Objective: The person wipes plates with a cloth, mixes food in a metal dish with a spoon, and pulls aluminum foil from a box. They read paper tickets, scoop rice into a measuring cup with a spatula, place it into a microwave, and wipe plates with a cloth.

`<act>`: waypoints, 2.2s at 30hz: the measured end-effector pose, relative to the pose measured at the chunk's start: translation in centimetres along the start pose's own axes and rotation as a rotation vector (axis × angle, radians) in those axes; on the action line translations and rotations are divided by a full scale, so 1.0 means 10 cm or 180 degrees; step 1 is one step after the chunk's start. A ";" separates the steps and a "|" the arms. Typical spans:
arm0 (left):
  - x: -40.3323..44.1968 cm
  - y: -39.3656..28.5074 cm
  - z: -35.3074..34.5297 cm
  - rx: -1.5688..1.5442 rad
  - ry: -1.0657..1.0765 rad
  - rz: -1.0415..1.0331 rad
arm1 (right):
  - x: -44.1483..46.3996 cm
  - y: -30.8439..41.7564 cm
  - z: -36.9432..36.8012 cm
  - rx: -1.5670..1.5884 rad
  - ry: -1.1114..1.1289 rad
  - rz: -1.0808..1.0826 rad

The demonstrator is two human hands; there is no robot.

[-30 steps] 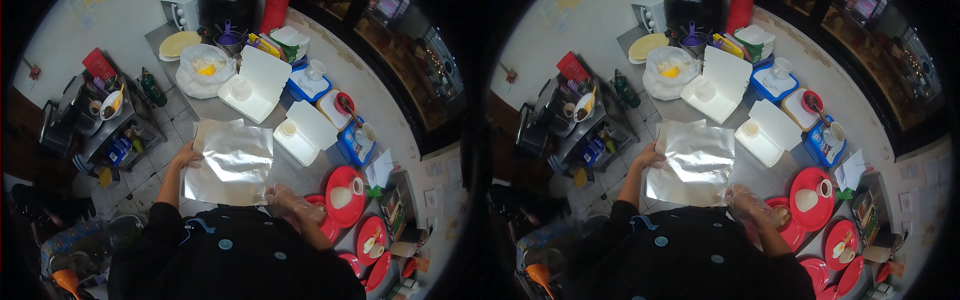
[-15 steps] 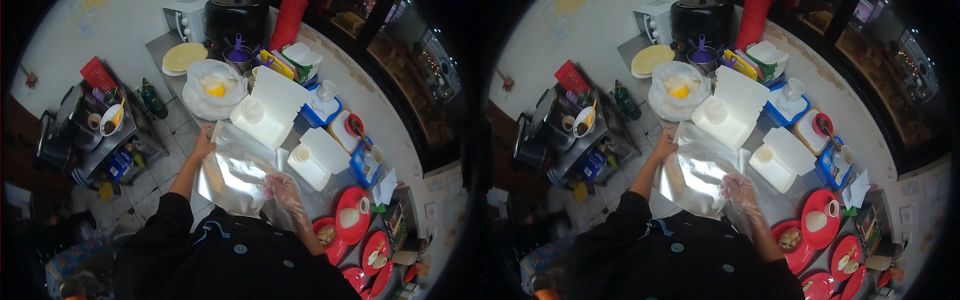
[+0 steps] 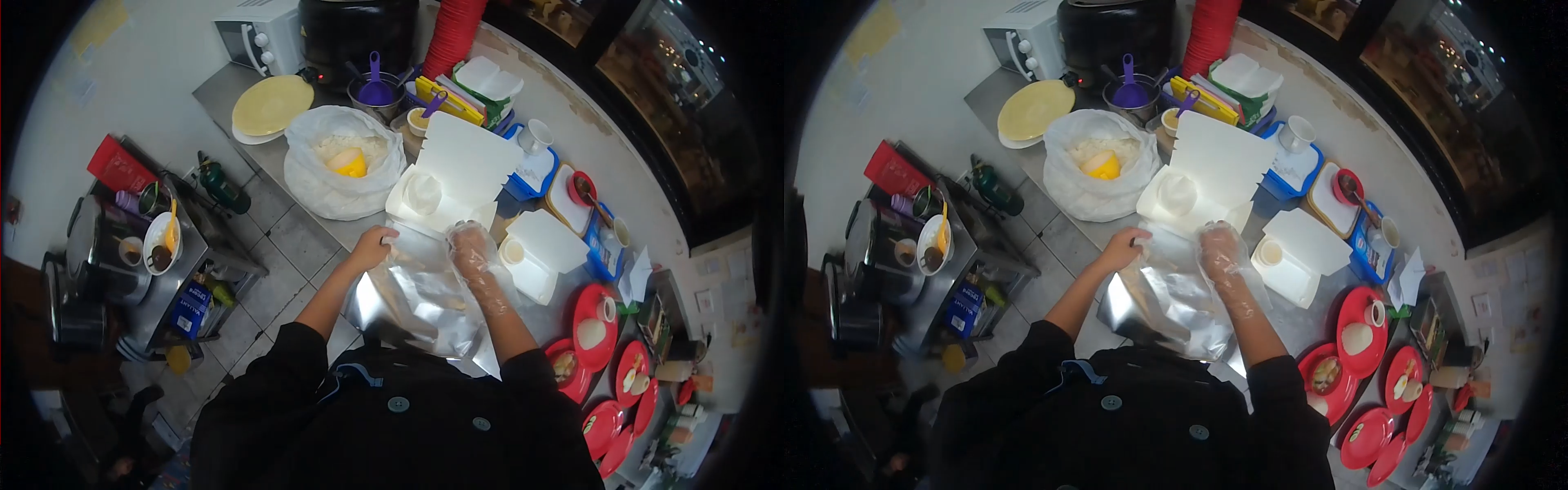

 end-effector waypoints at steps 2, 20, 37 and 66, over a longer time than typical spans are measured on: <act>0.13 0.03 -0.08 -0.0125 -0.0264 -0.0194 | -0.06 0.04 0.03 -0.0061 0.0096 -0.0067; -0.72 -0.72 -0.48 0.1116 0.0015 -0.1357 | -1.35 0.77 0.85 -0.0136 0.1287 -0.1867; -0.50 -0.63 -0.84 0.1657 0.0372 -0.1315 | -3.34 0.43 1.43 0.1849 0.2741 -0.3249; -0.69 -0.40 1.14 0.0422 -0.0423 -0.1536 | -0.08 1.39 0.94 0.3406 0.1088 -0.2153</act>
Point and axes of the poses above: each hand's wrist, its own x-axis towards the middle knuckle, its own z-axis out of the back of the hand, y = z × x, the point moved 2 cm from there along x, towards the middle knuckle, and after that the axes turned 2 degrees about -x, right-handed, at the moved point
